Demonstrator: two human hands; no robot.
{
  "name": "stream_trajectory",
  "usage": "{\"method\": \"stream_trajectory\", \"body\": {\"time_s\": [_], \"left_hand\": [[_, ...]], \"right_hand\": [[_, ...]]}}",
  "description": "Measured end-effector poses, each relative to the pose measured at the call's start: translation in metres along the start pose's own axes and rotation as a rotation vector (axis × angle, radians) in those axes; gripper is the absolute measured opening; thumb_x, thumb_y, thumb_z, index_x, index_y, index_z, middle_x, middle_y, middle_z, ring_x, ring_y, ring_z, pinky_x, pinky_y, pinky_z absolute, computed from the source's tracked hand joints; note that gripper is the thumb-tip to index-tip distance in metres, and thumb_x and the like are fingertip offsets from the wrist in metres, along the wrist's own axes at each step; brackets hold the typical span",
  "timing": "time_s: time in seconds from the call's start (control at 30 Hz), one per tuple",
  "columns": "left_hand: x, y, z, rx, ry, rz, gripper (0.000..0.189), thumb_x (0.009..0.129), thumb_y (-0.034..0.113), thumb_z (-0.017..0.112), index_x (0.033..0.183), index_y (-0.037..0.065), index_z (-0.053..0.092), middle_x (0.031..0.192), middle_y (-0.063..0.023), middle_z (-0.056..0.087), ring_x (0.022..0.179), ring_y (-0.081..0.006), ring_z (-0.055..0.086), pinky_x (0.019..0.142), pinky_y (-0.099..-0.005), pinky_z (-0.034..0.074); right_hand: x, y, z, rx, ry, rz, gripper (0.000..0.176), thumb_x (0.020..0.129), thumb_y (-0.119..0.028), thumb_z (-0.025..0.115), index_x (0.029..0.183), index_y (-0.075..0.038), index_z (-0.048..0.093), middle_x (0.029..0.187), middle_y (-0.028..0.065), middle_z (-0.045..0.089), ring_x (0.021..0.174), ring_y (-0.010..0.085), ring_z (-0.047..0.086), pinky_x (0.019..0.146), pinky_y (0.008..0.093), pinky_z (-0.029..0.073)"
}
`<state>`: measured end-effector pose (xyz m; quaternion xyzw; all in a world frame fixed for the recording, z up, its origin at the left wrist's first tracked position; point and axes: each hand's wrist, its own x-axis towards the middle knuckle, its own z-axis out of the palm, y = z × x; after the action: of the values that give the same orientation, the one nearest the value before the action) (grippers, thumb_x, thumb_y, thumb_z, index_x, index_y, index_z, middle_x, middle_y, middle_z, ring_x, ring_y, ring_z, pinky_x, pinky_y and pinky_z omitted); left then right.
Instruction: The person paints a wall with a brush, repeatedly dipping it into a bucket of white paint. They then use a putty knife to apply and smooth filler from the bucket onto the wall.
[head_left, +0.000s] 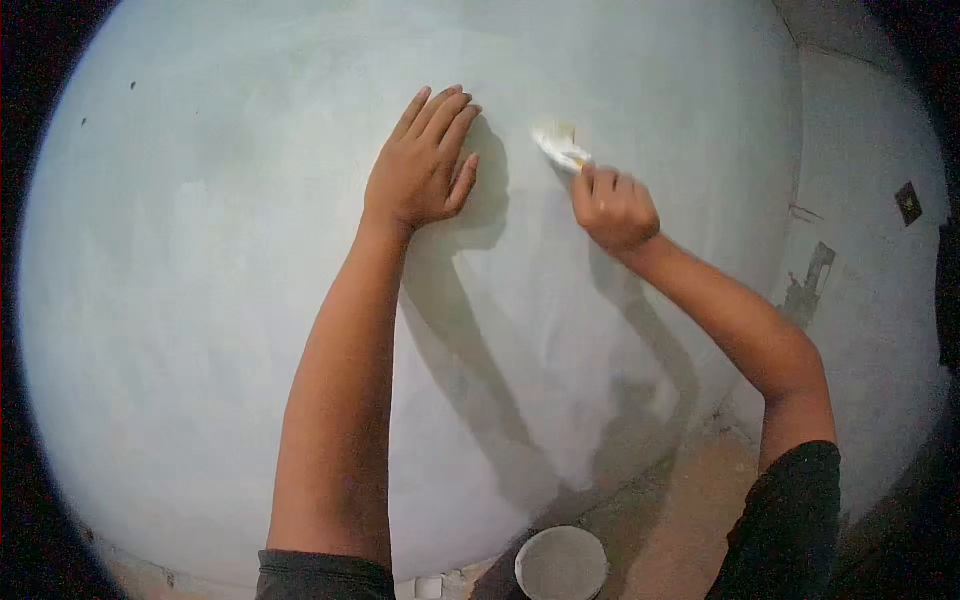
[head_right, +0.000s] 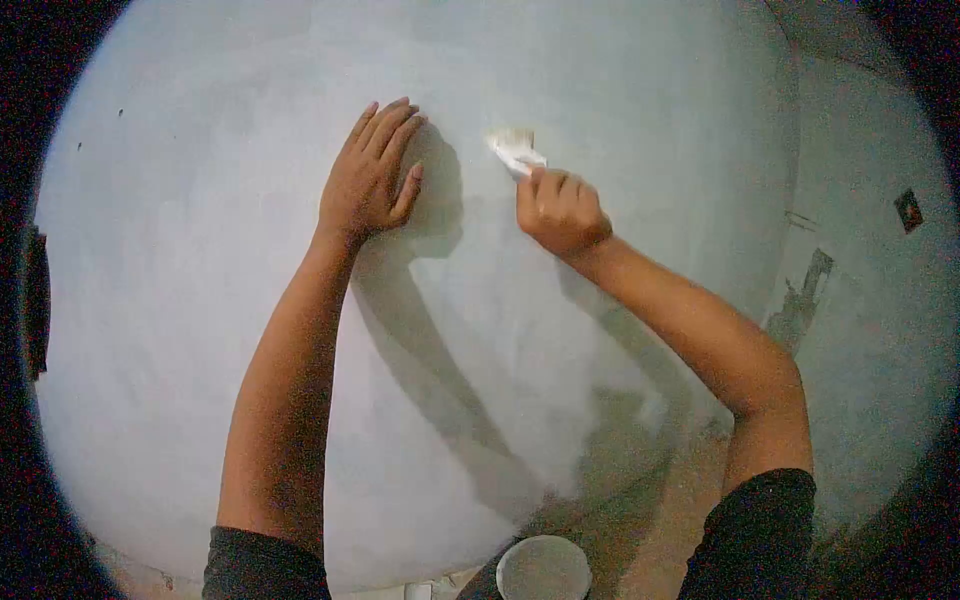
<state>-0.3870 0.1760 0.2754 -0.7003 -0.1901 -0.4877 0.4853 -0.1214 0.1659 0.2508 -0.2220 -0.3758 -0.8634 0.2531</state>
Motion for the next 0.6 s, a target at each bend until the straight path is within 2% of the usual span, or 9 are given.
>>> {"method": "stream_trajectory", "body": {"time_s": [0.03,0.2,0.27,0.3,0.37,0.43,0.5,0.53,0.6], "left_hand": [[0.001,0.000,-0.002,0.007,-0.008,0.009,0.046,0.086,0.020,0.049,0.128,0.001,0.048,0.134,-0.0166,0.049,0.130,-0.0323,0.042,0.115,-0.0472,0.026],[-0.008,-0.012,0.021,-0.002,-0.008,0.004,0.046,0.086,0.020,0.050,0.128,0.001,0.048,0.133,-0.0167,0.049,0.130,-0.0317,0.042,0.116,-0.0470,0.026],[-0.008,-0.013,0.022,0.006,0.002,0.013,0.046,0.086,0.020,0.050,0.128,0.001,0.048,0.133,-0.0169,0.049,0.131,-0.0315,0.042,0.116,-0.0469,0.026],[-0.020,-0.013,0.020,0.007,-0.006,0.004,0.046,0.086,0.020,0.050,0.128,0.001,0.048,0.133,-0.0171,0.049,0.131,-0.0316,0.042,0.116,-0.0468,0.026],[-0.025,-0.015,0.018,0.011,-0.013,-0.002,0.046,0.086,0.019,0.050,0.128,0.001,0.048,0.133,-0.0173,0.049,0.131,-0.0317,0.042,0.116,-0.0467,0.026],[-0.026,-0.015,0.016,-0.001,-0.012,-0.013,0.047,0.086,0.020,0.049,0.129,0.001,0.047,0.133,-0.0174,0.049,0.131,-0.0315,0.041,0.116,-0.0465,0.025],[-0.028,-0.018,0.018,0.028,0.003,-0.004,0.047,0.086,0.021,0.050,0.128,0.000,0.048,0.133,-0.0173,0.049,0.131,-0.0313,0.041,0.116,-0.0466,0.025],[-0.077,0.014,0.064,0.017,-0.001,-0.007,0.047,0.086,0.022,0.050,0.128,0.000,0.048,0.133,-0.0174,0.049,0.131,-0.0312,0.041,0.116,-0.0467,0.025],[-0.097,0.025,0.091,0.008,-0.003,-0.011,0.047,0.086,0.021,0.050,0.128,0.000,0.048,0.133,-0.0175,0.049,0.131,-0.0311,0.041,0.116,-0.0468,0.025]], "right_hand": [[-0.011,-0.007,-0.019,0.028,-0.072,-0.025,0.035,0.081,-0.005,0.063,0.056,-0.014,0.040,0.050,0.0012,0.041,0.043,0.0116,0.041,0.040,0.0269,0.029],[-0.056,-0.022,-0.040,0.332,-0.282,-0.112,0.027,0.079,-0.009,0.065,0.058,-0.011,0.049,0.054,0.0055,0.052,0.045,0.0141,0.050,0.040,0.0305,0.036],[-0.048,-0.007,-0.038,0.604,-0.575,-0.051,0.017,0.075,-0.015,0.068,0.063,-0.010,0.057,0.059,0.0074,0.058,0.048,0.0193,0.057,0.043,0.0344,0.043],[-0.029,-0.003,-0.044,0.673,-0.776,0.001,0.011,0.073,-0.018,0.069,0.069,-0.010,0.064,0.063,0.0080,0.062,0.055,0.0256,0.062,0.049,0.0384,0.047],[0.003,0.016,-0.027,0.684,-0.954,0.012,0.015,0.075,-0.025,0.071,0.072,-0.010,0.066,0.066,0.0092,0.064,0.060,0.0283,0.063,0.055,0.0408,0.048],[0.017,0.032,0.006,0.677,-0.739,0.066,0.023,0.073,-0.033,0.073,0.073,-0.011,0.067,0.069,0.0099,0.065,0.065,0.0297,0.064,0.059,0.0415,0.048],[0.043,0.042,0.029,0.641,-0.754,0.078,0.029,0.068,-0.038,0.077,0.073,-0.011,0.068,0.070,0.0102,0.066,0.067,0.0299,0.065,0.060,0.0423,0.048],[-0.009,0.008,0.033,0.644,-0.741,0.083,0.029,0.066,-0.037,0.078,0.074,-0.011,0.069,0.072,0.0101,0.066,0.069,0.0299,0.065,0.061,0.0426,0.048],[-0.021,-0.002,0.063,0.615,-0.649,0.095,0.030,0.064,-0.036,0.081,0.075,-0.011,0.070,0.075,0.0098,0.067,0.071,0.0296,0.066,0.063,0.0428,0.048]]}}
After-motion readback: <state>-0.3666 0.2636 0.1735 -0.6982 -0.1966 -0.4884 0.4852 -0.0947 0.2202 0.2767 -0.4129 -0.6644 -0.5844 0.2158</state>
